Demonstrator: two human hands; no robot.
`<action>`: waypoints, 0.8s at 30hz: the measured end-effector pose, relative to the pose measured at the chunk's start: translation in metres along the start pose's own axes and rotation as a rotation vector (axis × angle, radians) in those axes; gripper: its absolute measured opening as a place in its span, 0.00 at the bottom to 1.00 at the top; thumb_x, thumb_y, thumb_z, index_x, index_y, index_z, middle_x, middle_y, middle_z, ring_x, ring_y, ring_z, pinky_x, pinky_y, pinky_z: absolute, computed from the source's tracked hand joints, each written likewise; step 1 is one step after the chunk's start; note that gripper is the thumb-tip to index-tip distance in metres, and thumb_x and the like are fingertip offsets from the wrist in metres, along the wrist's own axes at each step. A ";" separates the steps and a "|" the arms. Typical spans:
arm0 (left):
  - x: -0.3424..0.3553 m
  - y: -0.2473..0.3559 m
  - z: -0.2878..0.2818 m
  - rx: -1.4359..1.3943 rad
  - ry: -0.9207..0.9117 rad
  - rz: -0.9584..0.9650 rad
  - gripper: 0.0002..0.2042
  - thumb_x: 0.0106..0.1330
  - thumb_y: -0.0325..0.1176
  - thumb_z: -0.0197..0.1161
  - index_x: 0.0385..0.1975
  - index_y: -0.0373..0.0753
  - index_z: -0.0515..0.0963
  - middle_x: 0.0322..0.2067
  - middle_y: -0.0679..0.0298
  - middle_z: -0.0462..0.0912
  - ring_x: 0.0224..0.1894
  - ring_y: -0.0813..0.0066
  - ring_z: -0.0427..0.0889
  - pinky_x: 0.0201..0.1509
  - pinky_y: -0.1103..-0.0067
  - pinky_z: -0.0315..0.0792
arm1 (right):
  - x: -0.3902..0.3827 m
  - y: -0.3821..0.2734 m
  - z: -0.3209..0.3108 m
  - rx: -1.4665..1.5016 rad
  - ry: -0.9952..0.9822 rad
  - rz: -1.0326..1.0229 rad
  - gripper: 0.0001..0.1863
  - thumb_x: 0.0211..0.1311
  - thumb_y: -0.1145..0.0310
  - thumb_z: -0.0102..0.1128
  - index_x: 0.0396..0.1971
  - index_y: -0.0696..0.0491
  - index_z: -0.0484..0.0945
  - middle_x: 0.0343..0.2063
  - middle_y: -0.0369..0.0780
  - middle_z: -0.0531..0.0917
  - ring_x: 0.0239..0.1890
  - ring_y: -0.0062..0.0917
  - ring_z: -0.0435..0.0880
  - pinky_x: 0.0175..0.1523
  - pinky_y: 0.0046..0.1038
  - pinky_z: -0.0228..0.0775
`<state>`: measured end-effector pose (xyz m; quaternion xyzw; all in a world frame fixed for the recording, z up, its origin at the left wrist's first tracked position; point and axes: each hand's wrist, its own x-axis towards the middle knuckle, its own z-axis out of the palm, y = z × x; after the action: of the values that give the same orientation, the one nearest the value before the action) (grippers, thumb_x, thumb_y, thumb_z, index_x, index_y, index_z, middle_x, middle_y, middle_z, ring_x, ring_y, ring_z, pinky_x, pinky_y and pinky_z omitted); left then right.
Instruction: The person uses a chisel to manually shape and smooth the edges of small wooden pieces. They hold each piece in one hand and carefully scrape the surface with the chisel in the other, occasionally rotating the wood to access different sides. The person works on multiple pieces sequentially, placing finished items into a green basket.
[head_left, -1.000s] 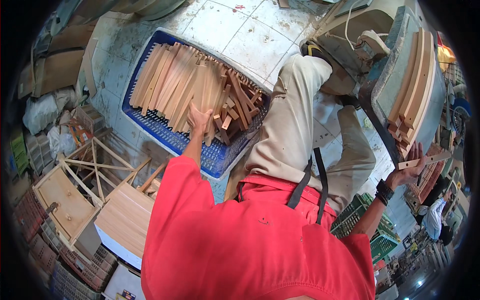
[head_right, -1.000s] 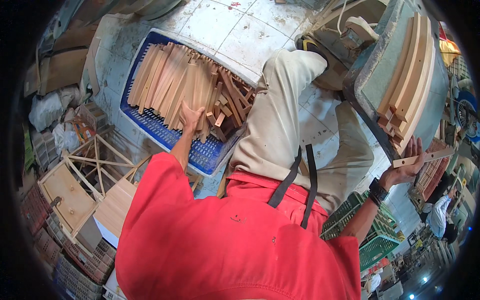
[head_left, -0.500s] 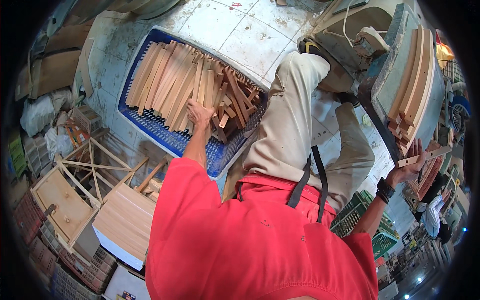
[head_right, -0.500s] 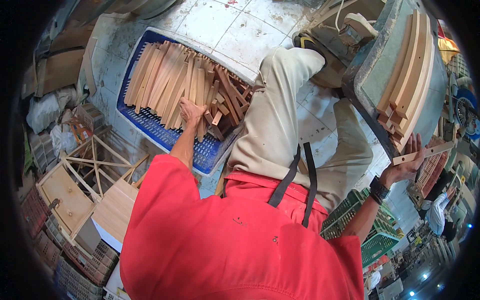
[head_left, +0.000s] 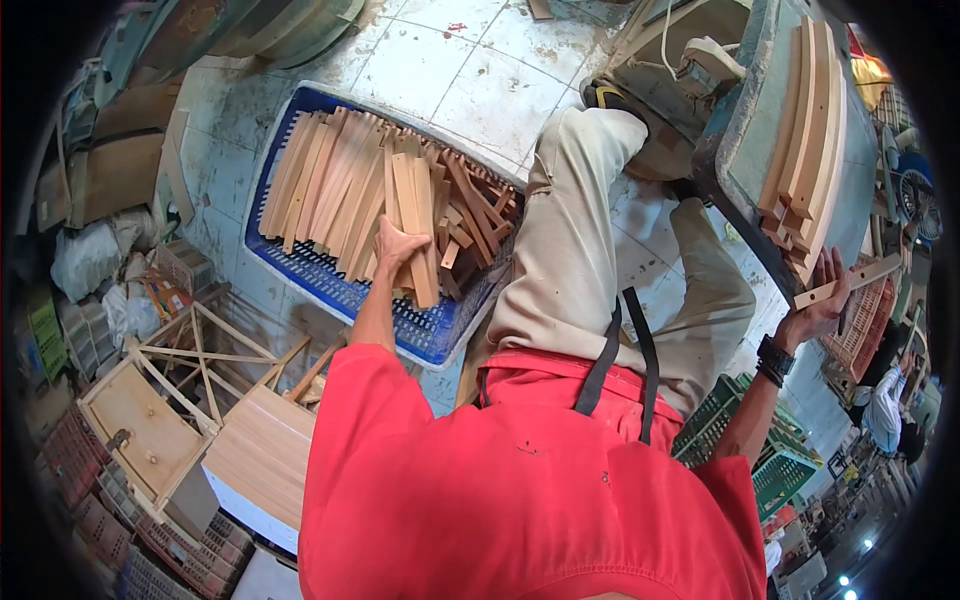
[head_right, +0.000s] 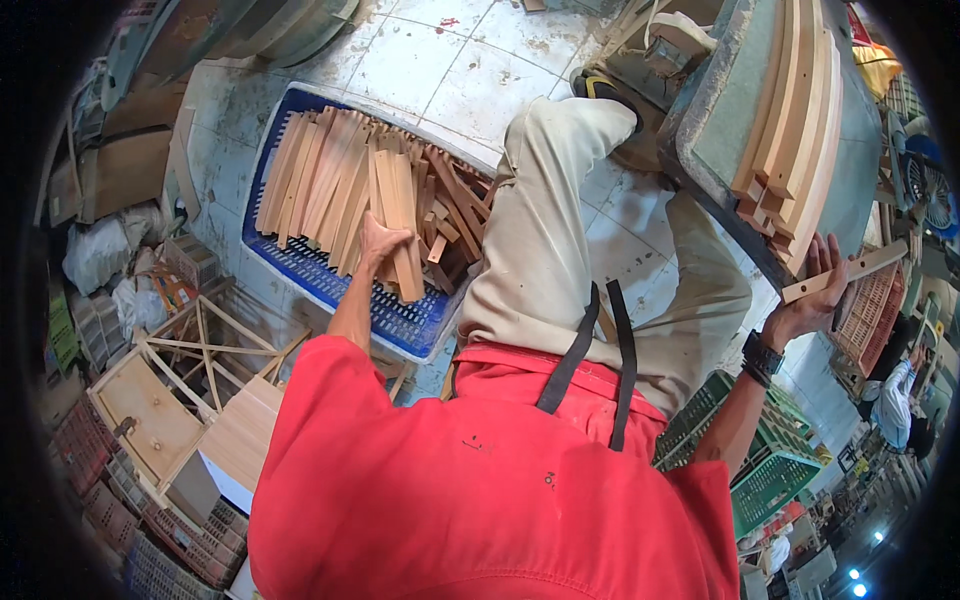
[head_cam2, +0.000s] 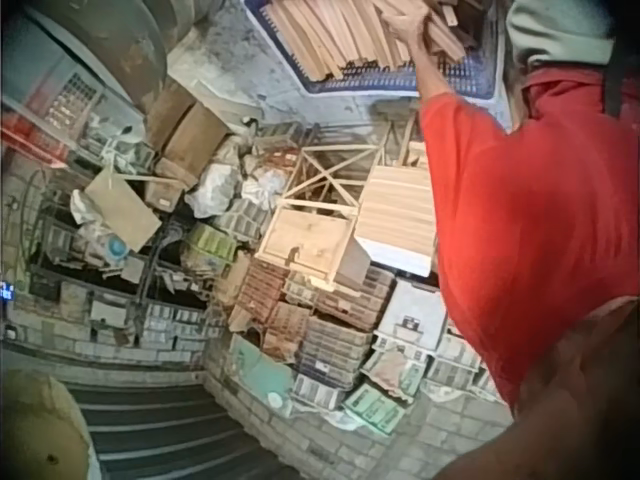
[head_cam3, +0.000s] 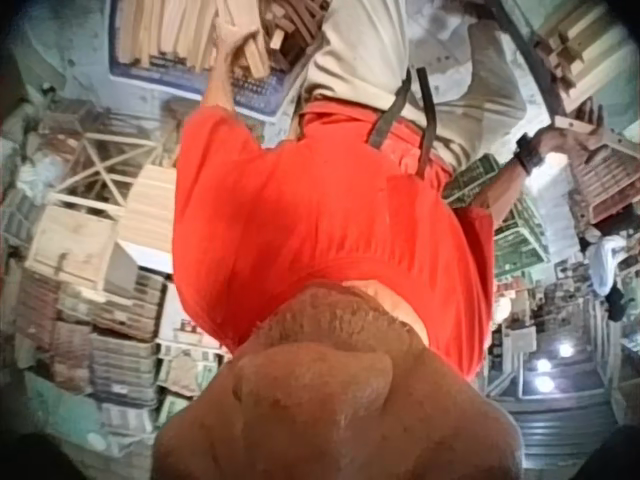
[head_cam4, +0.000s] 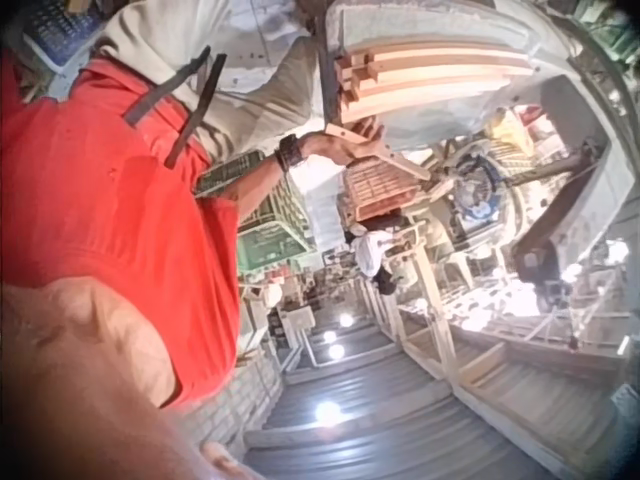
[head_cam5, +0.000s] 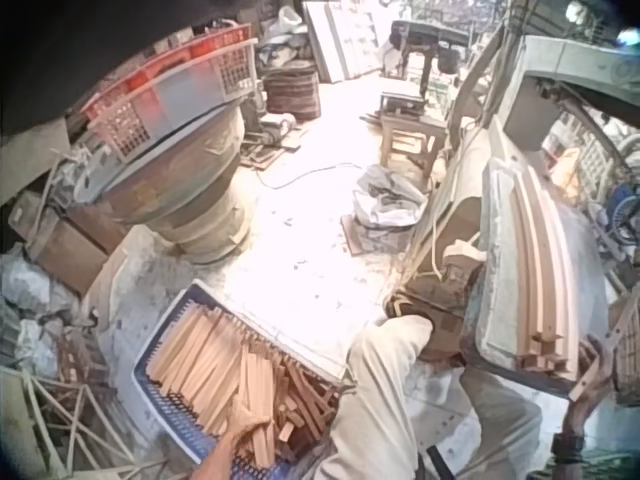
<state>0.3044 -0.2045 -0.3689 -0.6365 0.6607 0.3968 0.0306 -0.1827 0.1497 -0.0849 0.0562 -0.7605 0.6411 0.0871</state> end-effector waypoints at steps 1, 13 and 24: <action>0.007 -0.019 -0.002 -0.199 -0.077 0.019 0.41 0.32 0.42 0.79 0.47 0.29 0.66 0.38 0.47 0.82 0.41 0.53 0.84 0.47 0.65 0.78 | 0.002 0.001 0.002 0.025 -0.001 0.008 0.24 0.72 0.60 0.45 0.52 0.69 0.66 0.49 0.52 0.80 0.50 0.39 0.83 0.58 0.32 0.76; -0.045 0.038 -0.053 -1.039 -0.683 0.000 0.33 0.50 0.46 0.69 0.54 0.34 0.70 0.39 0.59 0.78 0.42 0.62 0.82 0.50 0.68 0.79 | 0.006 0.013 -0.008 0.099 0.009 0.054 0.28 0.71 0.58 0.43 0.57 0.68 0.66 0.52 0.53 0.77 0.54 0.39 0.80 0.63 0.32 0.70; -0.213 0.384 -0.096 -0.740 -0.725 0.703 0.36 0.44 0.39 0.68 0.56 0.29 0.67 0.38 0.56 0.77 0.37 0.68 0.81 0.42 0.73 0.79 | -0.002 -0.023 0.003 0.305 0.101 -0.074 0.18 0.71 0.62 0.53 0.45 0.66 0.71 0.39 0.48 0.81 0.34 0.30 0.86 0.40 0.27 0.81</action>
<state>0.0570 -0.1323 -0.0007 -0.1744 0.5970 0.7764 -0.1021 -0.1761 0.1432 -0.0636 0.0647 -0.6462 0.7476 0.1391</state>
